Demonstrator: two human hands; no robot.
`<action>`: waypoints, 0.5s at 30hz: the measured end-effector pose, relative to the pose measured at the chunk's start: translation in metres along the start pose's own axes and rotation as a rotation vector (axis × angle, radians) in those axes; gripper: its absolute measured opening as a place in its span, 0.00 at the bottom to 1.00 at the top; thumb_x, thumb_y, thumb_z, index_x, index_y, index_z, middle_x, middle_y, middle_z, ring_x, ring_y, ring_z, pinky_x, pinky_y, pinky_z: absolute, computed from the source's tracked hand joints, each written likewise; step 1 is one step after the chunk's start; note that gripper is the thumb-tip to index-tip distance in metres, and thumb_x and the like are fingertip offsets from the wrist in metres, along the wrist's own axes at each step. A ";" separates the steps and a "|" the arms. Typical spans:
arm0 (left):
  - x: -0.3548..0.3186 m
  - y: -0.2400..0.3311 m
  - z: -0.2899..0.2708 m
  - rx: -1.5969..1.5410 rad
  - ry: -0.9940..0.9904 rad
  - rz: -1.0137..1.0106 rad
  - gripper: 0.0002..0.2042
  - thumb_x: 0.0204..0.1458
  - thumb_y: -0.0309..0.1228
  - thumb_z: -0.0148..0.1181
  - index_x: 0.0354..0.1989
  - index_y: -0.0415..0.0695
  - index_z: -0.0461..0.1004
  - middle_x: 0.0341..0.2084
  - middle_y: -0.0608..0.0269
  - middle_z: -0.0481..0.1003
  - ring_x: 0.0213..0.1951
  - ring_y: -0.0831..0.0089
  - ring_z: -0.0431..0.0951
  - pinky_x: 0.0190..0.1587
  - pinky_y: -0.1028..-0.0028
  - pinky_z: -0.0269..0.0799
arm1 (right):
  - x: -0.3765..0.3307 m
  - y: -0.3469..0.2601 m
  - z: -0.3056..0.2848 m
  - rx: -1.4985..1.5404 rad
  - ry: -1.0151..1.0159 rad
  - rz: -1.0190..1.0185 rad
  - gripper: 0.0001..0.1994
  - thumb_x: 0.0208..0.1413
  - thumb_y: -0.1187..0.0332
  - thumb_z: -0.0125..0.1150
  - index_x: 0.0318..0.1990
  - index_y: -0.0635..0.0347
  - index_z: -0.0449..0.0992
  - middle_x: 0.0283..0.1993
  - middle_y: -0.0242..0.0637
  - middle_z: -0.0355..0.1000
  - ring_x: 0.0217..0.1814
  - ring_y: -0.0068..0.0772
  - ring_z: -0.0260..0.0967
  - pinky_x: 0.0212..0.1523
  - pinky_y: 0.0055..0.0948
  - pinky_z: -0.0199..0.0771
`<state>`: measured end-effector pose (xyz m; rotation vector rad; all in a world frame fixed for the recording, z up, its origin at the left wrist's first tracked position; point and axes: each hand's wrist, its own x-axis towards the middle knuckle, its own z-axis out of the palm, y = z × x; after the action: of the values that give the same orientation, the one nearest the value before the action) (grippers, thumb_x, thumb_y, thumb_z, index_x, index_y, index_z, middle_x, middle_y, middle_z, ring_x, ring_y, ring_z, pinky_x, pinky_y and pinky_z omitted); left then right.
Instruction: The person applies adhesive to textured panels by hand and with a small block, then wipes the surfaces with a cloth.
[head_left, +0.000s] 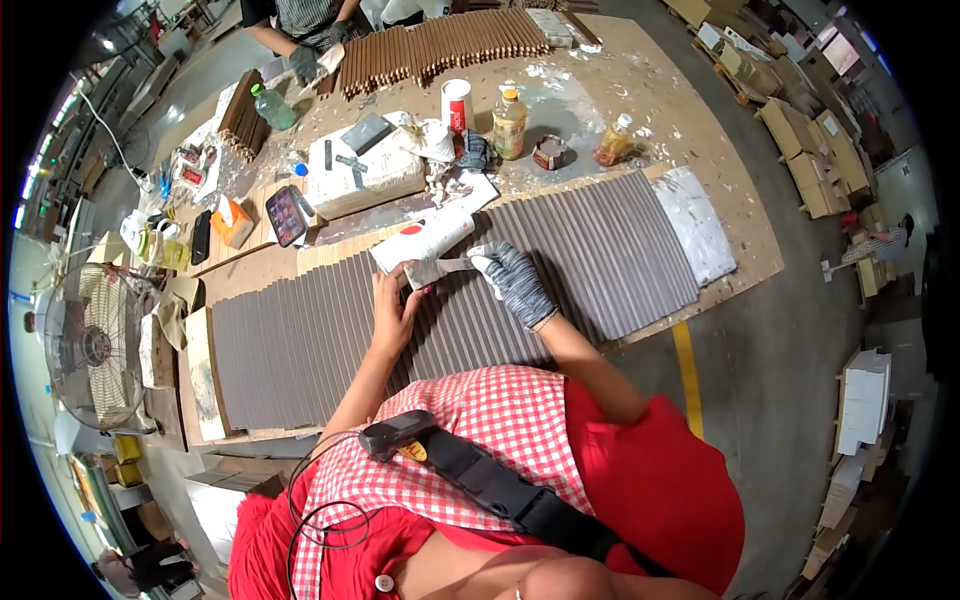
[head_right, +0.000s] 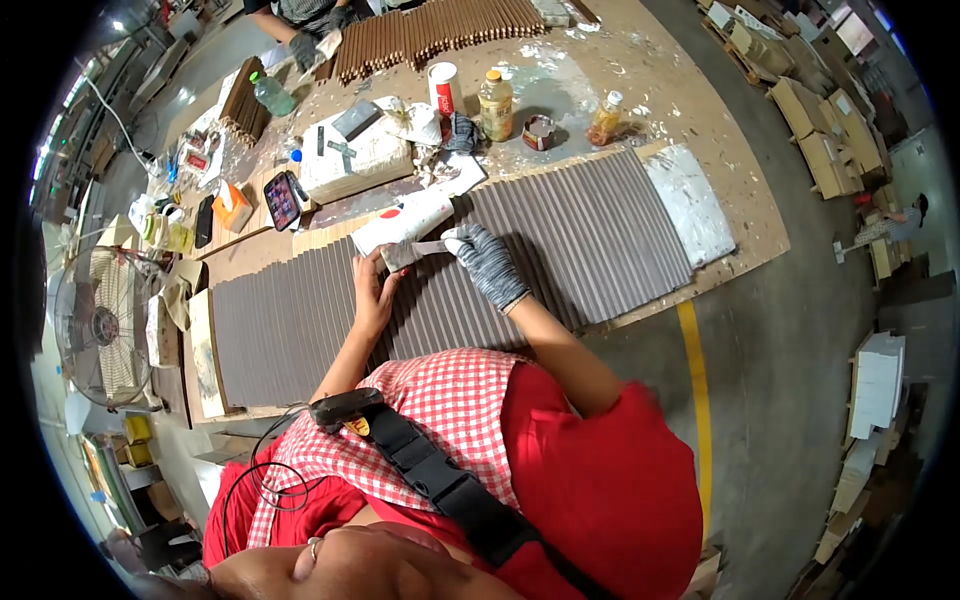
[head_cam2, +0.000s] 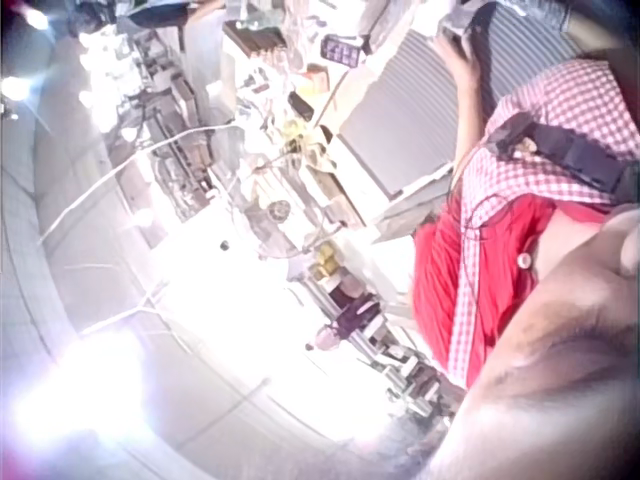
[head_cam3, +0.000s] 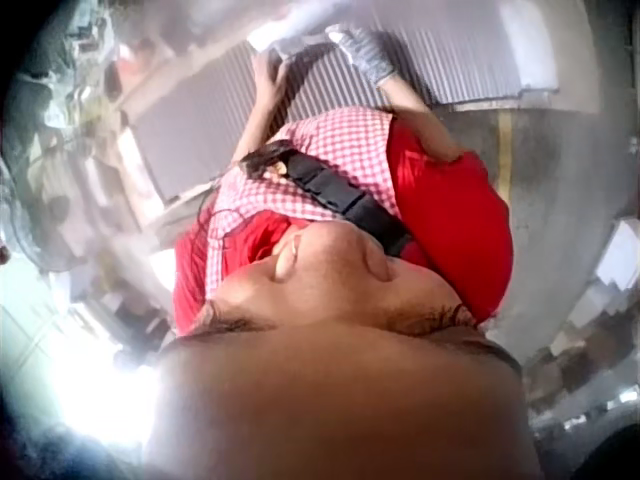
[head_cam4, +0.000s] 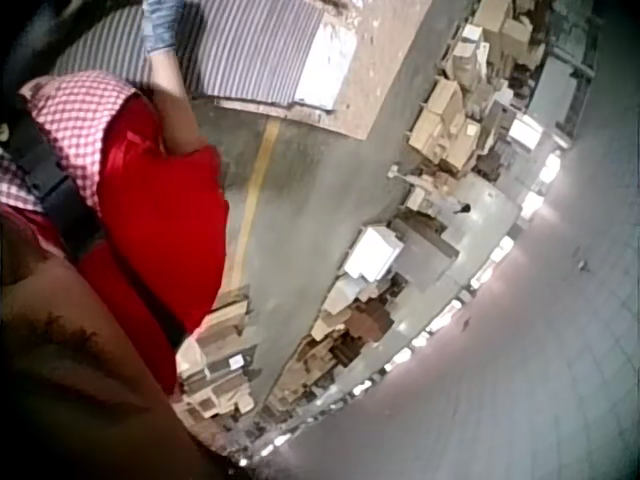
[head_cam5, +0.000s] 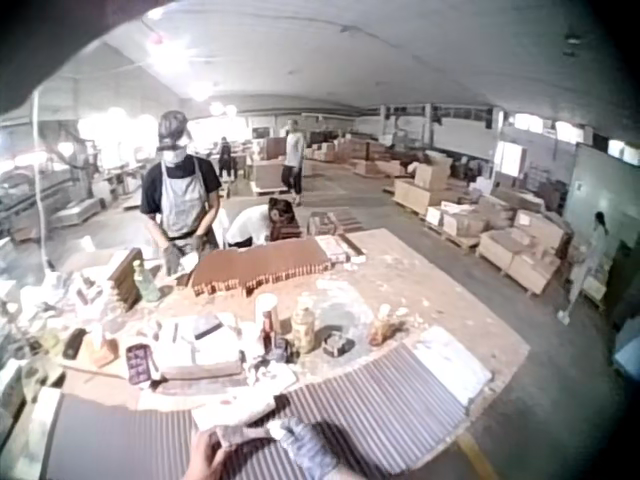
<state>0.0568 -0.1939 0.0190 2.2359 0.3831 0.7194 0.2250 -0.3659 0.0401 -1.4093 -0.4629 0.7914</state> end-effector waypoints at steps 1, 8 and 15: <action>0.009 0.004 0.006 -0.022 -0.023 0.010 0.25 0.51 0.22 0.65 0.59 0.42 0.67 0.46 0.50 0.71 0.49 0.50 0.65 0.56 0.59 0.61 | -0.003 -0.015 -0.010 -0.020 0.034 -0.010 0.07 0.64 0.68 0.60 0.46 0.56 0.77 0.37 0.25 0.74 0.34 0.15 0.64 0.37 0.21 0.70; 0.006 0.012 -0.001 0.018 -0.030 0.003 0.25 0.51 0.23 0.65 0.59 0.43 0.67 0.46 0.50 0.70 0.48 0.50 0.65 0.55 0.58 0.62 | 0.022 -0.027 -0.025 -0.148 -0.090 0.006 0.05 0.64 0.66 0.60 0.44 0.53 0.77 0.34 0.23 0.73 0.32 0.15 0.64 0.35 0.21 0.70; 0.008 0.016 -0.006 0.070 -0.029 -0.020 0.26 0.49 0.32 0.70 0.58 0.44 0.69 0.44 0.51 0.71 0.48 0.51 0.66 0.54 0.58 0.64 | 0.137 -0.044 -0.140 -0.221 0.255 -0.268 0.06 0.64 0.71 0.55 0.43 0.57 0.79 0.31 0.21 0.71 0.29 0.12 0.63 0.30 0.18 0.66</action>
<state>0.0603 -0.1980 0.0374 2.3020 0.4216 0.6712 0.4258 -0.3617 0.0419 -1.5869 -0.5384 0.3454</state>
